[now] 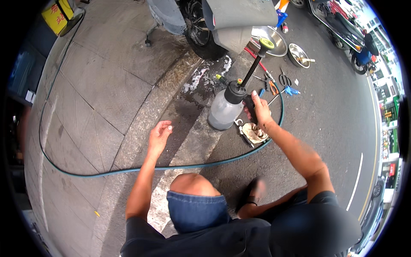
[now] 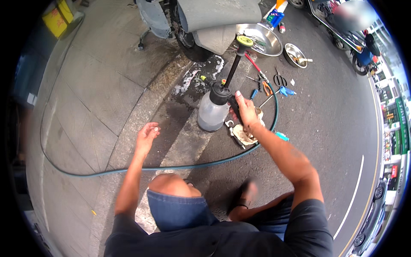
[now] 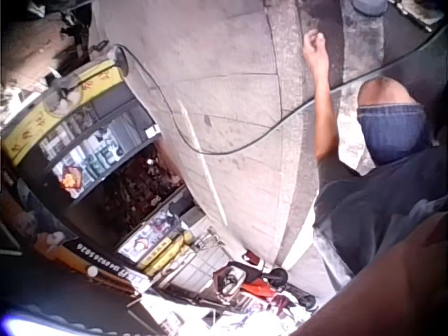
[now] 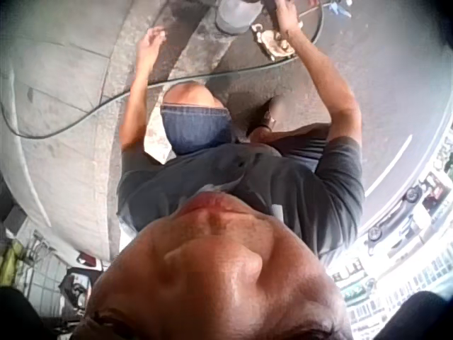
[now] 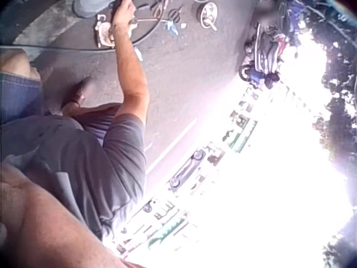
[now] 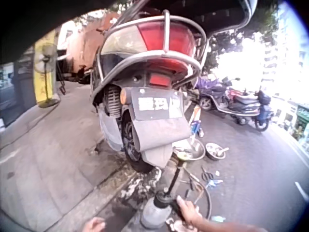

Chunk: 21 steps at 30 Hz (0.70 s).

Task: The person prepares and applies sealant to a motorcycle tire valve and then uses a hand-pumped sprayer to apply liquid to the tire area.

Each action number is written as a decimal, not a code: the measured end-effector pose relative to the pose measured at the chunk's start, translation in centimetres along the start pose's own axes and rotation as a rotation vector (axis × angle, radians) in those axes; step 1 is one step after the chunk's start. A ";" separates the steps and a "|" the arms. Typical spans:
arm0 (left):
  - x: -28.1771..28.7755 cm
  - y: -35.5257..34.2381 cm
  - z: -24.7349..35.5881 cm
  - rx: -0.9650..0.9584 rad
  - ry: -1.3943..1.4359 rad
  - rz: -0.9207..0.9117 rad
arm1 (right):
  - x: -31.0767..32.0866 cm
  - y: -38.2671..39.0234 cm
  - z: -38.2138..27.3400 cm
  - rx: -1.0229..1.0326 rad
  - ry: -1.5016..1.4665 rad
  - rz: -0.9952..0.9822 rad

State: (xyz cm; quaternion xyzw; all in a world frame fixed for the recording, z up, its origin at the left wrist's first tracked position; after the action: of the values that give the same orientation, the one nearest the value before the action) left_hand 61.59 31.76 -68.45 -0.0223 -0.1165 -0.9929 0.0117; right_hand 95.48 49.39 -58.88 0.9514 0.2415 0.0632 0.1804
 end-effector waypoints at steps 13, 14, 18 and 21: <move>-2.0 -9.0 14.3 -0.041 -0.468 -0.184 | 14.9 -6.8 -3.8 0.130 0.598 0.062; -1.9 -9.8 14.7 -0.056 -0.535 -0.220 | 15.1 -7.9 -4.0 0.134 0.631 0.042; -4.3 -12.5 19.0 0.056 -0.928 -0.298 | 16.8 -12.1 -4.9 0.181 0.584 -0.052; -4.5 -14.6 19.4 0.160 -0.900 -0.136 | 17.1 -14.8 -4.4 0.185 0.594 -0.116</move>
State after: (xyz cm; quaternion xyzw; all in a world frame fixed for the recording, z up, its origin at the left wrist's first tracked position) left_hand 66.44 50.55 -53.14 -0.4424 -0.1877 -0.8709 -0.1035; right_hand 103.05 71.14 -59.73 0.8883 0.3422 0.3056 0.0179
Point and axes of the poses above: each hand's wrist, its own y-axis away from the middle knuckle, its own x-axis out of the back of the hand, z = x × y, the point moved 2 cm from there along -y, towards the middle knuckle, and after that the axes turned 14 degrees about -z, right-handed, at the moved point
